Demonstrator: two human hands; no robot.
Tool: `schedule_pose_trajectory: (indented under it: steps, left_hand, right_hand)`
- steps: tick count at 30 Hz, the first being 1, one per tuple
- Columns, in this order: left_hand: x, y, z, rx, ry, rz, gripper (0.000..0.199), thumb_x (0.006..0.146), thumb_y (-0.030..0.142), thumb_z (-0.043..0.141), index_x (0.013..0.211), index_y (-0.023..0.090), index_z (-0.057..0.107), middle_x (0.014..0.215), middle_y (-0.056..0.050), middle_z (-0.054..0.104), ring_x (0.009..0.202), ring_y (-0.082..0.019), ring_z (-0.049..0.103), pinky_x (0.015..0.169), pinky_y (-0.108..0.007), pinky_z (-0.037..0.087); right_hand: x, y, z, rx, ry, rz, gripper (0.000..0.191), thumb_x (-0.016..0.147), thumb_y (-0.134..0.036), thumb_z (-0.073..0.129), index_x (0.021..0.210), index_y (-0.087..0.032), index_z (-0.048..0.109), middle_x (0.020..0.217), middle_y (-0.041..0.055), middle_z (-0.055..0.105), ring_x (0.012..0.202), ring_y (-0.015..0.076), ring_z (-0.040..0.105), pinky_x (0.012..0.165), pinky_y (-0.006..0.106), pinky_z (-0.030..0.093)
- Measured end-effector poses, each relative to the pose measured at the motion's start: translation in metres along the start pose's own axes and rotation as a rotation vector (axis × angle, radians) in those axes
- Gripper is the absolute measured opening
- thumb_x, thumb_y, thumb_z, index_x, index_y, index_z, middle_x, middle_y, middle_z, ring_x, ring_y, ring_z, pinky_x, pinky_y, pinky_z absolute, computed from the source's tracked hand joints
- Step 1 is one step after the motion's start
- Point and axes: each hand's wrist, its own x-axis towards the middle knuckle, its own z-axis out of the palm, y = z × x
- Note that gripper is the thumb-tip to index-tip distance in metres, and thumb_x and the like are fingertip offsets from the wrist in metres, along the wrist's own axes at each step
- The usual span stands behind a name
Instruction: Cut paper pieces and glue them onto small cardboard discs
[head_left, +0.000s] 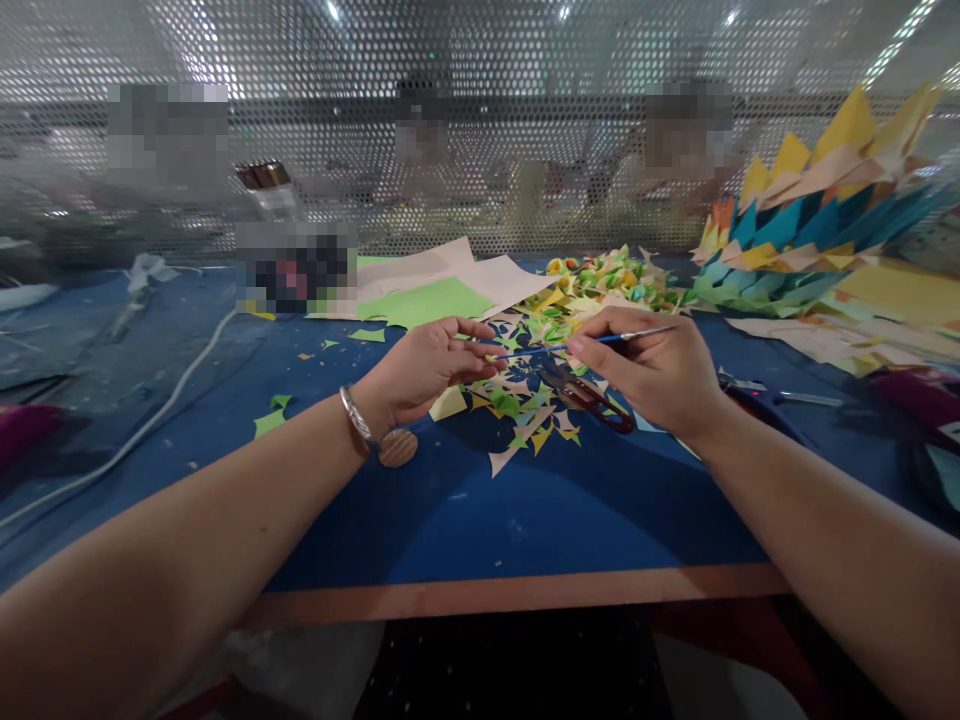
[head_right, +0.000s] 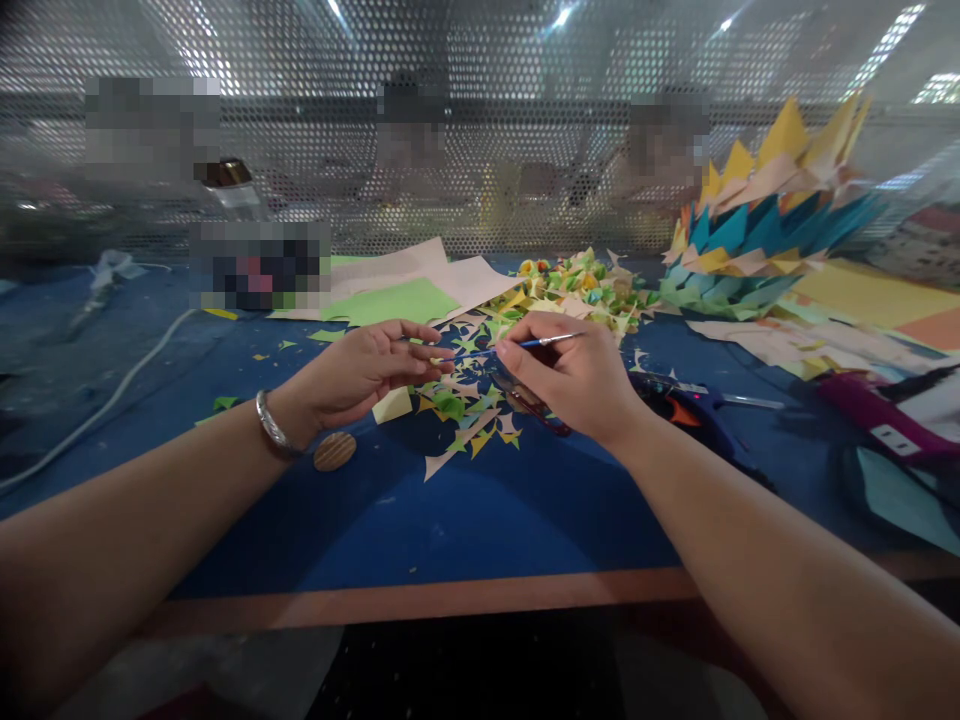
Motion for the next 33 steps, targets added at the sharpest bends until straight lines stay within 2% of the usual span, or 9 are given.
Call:
schedule_pose_trajectory:
  steps: [3, 9, 16, 24, 29, 33]
  left_hand:
    - [-0.0004, -0.0009, -0.0007, 0.032, -0.009, 0.041, 0.026, 0.079, -0.001, 0.067, 0.098, 0.014, 0.058, 0.094, -0.007, 0.077, 0.082, -0.015, 0.073, 0.086, -0.032, 0.055]
    - [0.0006, -0.0019, -0.0016, 0.048, -0.012, 0.092, 0.027, 0.076, 0.002, 0.072, 0.096, 0.014, 0.058, 0.092, -0.007, 0.077, 0.082, -0.015, 0.073, 0.085, -0.032, 0.054]
    - [0.0013, -0.0035, 0.0009, 0.176, 0.011, 0.145, 0.025, 0.075, 0.001, 0.069, 0.094, 0.015, 0.06, 0.089, -0.007, 0.076, 0.086, -0.019, 0.073, 0.082, -0.033, 0.055]
    - [0.0029, -0.0056, 0.0006, 0.255, 0.022, 0.248, 0.034, 0.076, 0.003, 0.069, 0.104, 0.016, 0.054, 0.097, -0.008, 0.074, 0.085, -0.019, 0.073, 0.081, -0.035, 0.057]
    - [0.0015, -0.0041, 0.0038, 0.139, 0.107, 0.22, 0.035, 0.077, 0.001, 0.071, 0.099, 0.017, 0.049, 0.088, -0.003, 0.071, 0.079, -0.016, 0.072, 0.079, -0.033, 0.056]
    - [-0.0002, -0.0036, 0.006, -0.064, 0.131, 0.134, 0.035, 0.076, 0.0, 0.071, 0.095, 0.018, 0.048, 0.082, -0.001, 0.071, 0.081, -0.014, 0.072, 0.086, -0.032, 0.053]
  right_hand:
    - [-0.0009, -0.0003, 0.0009, 0.041, -0.024, 0.028, 0.019, 0.086, -0.032, 0.07, 0.07, -0.024, 0.066, 0.054, -0.0006, 0.054, 0.054, 0.0145, 0.05, 0.047, 0.028, 0.041]
    - [-0.0014, -0.0026, 0.0005, -0.008, 0.017, -0.016, 0.018, 0.086, -0.026, 0.069, 0.068, -0.023, 0.066, 0.061, 0.0007, 0.059, 0.058, 0.0141, 0.053, 0.049, 0.028, 0.041]
    - [-0.0008, -0.0004, 0.0006, -0.028, -0.002, -0.021, 0.017, 0.087, -0.027, 0.067, 0.07, -0.024, 0.066, 0.062, 0.0002, 0.059, 0.056, 0.0135, 0.052, 0.049, 0.027, 0.041]
    - [0.0, -0.0007, 0.0004, -0.096, -0.016, -0.056, 0.018, 0.087, -0.027, 0.066, 0.07, -0.022, 0.066, 0.068, 0.0017, 0.062, 0.06, 0.0134, 0.052, 0.049, 0.026, 0.04]
    - [0.0002, -0.0007, -0.0007, -0.08, 0.0, -0.047, 0.018, 0.088, -0.029, 0.067, 0.071, -0.023, 0.066, 0.066, 0.0018, 0.06, 0.06, 0.0141, 0.051, 0.049, 0.027, 0.04]
    - [0.0, 0.0009, -0.001, -0.089, 0.034, -0.084, 0.018, 0.089, -0.03, 0.067, 0.071, -0.024, 0.067, 0.068, 0.0025, 0.061, 0.064, 0.016, 0.055, 0.053, 0.029, 0.043]
